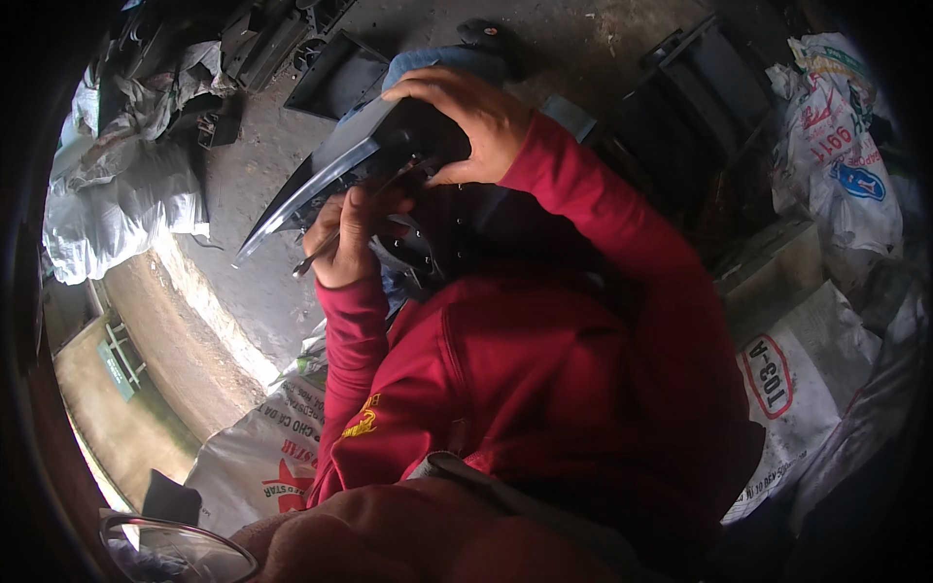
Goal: The person sits on the floor and assembles a metal frame by inserting and tightening screws with a screwdriver. They handle multiple metal components, aligning and securing them together.
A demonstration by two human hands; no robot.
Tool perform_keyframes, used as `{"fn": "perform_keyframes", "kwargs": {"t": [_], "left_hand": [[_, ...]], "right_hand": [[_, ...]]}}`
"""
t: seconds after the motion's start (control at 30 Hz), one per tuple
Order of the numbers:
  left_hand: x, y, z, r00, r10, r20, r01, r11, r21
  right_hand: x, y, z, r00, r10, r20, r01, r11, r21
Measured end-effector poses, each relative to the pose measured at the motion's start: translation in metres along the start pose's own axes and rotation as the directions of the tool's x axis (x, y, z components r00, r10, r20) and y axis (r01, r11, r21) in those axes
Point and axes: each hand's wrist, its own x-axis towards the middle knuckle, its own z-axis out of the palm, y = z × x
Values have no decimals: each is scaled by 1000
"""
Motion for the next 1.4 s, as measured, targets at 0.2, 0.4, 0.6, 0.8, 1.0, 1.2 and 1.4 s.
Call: {"fn": "perform_keyframes", "kwargs": {"t": [0.2,0.4,0.6,0.8,1.0,1.2,1.4], "left_hand": [[13,26,12,887,420,192,-443,652,616],[22,49,50,869,324,374,-450,204,869],[15,-7,1,985,55,166,-90,974,210],[1,9,-1,989,145,28,-147,980,132],[21,21,22,823,488,292,-524,451,722],[33,27,56,824,476,307,-462,250,851],[7,-14,7,1000,-29,-7,28,994,-108]], "right_hand": [[2,-1,-1,999,-24,-29,24,1000,-9],[2,3,5,993,-87,-80,83,995,-51],[-4,2,-2,1000,-3,-7,3,999,39],[-4,-1,-2,1000,15,-5,-15,1000,19],[6,-1,-3,999,-51,-14,51,998,-24],[1,10,-1,999,-44,-19,43,999,-26],[9,-6,-1,999,-28,25,28,1000,-11]]}}
